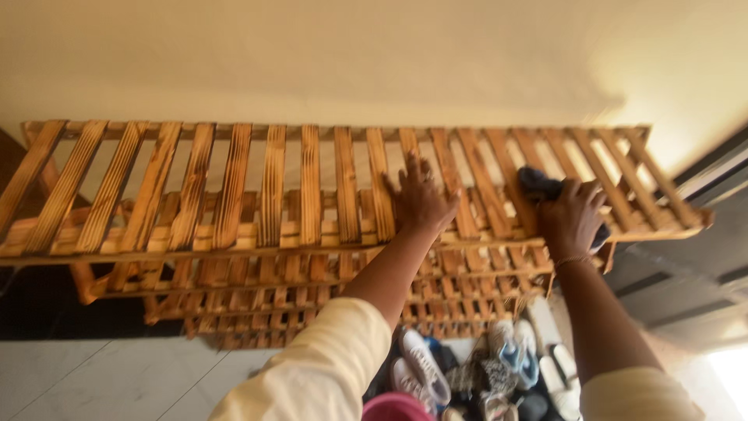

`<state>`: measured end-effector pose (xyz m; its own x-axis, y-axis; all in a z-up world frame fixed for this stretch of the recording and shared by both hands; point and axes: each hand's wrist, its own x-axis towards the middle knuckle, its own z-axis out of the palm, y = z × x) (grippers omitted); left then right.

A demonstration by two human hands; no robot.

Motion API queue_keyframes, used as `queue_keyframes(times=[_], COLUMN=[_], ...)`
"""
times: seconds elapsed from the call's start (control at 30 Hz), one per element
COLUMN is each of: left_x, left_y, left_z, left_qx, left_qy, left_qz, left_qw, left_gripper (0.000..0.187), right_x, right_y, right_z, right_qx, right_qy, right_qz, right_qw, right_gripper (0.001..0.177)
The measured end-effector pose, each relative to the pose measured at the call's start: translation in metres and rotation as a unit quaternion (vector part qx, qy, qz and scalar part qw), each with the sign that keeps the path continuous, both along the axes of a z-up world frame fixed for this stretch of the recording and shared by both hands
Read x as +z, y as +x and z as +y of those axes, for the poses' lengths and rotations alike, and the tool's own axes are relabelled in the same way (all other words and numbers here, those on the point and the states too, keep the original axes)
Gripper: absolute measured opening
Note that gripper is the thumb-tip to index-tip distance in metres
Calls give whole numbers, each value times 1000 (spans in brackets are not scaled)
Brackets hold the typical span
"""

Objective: The person wipes a slider with a cloth and then cleans the top shelf of a wooden shoe rack using the same cloth, moving it across the surface to remove dust.

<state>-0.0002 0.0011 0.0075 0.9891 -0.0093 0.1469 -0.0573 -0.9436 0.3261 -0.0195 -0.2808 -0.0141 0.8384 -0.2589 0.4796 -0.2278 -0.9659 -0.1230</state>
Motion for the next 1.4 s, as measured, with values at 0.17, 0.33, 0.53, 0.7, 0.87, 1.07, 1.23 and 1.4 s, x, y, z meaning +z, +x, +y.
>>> queue_keyframes(times=[0.17, 0.33, 0.53, 0.7, 0.87, 1.07, 1.23, 1.4], left_x=[2, -4, -4, -1, 2, -2, -1, -4], left_y=[-6, -1, -6, -5, -6, -1, -3, -2], left_z=[2, -1, 0, 0, 1, -1, 0, -3], left_qx=[1, 9, 12, 10, -1, 8, 4, 19], left_qy=[1, 2, 3, -22, -48, -14, -14, -25], left_qz=[6, -9, 2, -37, -10, -18, 8, -2], left_qw=[1000, 1000, 1000, 999, 999, 1000, 1000, 1000], left_gripper=[97, 91, 91, 91, 96, 89, 94, 95], right_x=[53, 35, 37, 38, 57, 51, 41, 28], right_y=[-8, -24, 8, -34, -27, -3, -12, -11], right_z=[53, 81, 60, 122, 133, 127, 137, 128], right_qx=[51, 136, 108, 157, 133, 102, 131, 166], right_qy=[78, -30, 90, 29, 82, 139, 76, 71], right_qz=[-54, 55, 86, 50, 167, 25, -4, -92], right_qw=[994, 989, 986, 986, 974, 985, 988, 979], right_gripper=[30, 61, 37, 44, 40, 40, 42, 37])
